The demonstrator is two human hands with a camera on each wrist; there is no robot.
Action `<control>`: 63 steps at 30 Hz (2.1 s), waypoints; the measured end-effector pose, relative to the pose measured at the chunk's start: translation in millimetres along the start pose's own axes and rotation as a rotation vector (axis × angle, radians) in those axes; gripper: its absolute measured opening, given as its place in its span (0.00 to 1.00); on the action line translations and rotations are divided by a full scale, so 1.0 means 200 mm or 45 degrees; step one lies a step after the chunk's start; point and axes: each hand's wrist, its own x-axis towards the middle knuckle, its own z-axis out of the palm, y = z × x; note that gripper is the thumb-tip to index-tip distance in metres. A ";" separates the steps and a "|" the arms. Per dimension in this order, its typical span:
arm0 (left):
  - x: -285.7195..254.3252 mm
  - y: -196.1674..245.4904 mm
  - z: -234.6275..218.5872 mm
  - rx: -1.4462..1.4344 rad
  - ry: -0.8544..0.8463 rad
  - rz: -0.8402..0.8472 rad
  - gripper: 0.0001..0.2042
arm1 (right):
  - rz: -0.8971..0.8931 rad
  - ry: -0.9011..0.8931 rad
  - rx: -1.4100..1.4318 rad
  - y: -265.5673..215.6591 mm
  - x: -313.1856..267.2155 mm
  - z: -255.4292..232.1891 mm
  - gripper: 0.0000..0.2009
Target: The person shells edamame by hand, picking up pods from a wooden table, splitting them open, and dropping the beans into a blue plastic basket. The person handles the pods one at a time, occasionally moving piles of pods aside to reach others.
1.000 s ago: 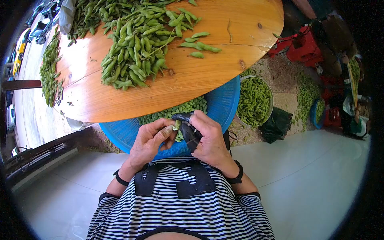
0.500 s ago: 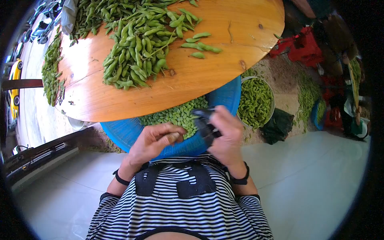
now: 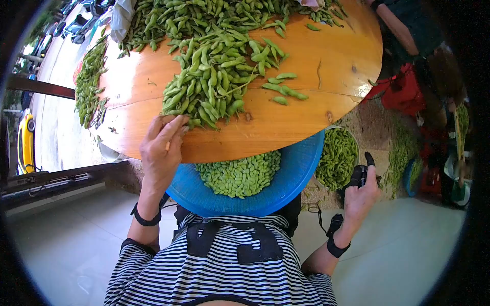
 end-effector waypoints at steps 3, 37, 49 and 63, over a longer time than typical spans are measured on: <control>0.02 -0.01 0.03 0.035 -0.013 0.008 0.11 | -0.093 0.014 -0.083 -0.08 0.00 0.04 0.27; -0.10 0.12 0.05 -1.455 -0.586 -0.808 0.05 | -0.206 -1.137 1.143 -0.75 -0.12 0.35 0.10; -0.14 0.21 0.07 -1.573 -0.596 -0.825 0.04 | -0.287 -1.028 1.004 -0.81 -0.14 0.31 0.13; -0.19 0.27 0.18 -0.467 -0.005 0.006 0.07 | -0.658 -0.515 0.721 -0.80 -0.21 0.36 0.11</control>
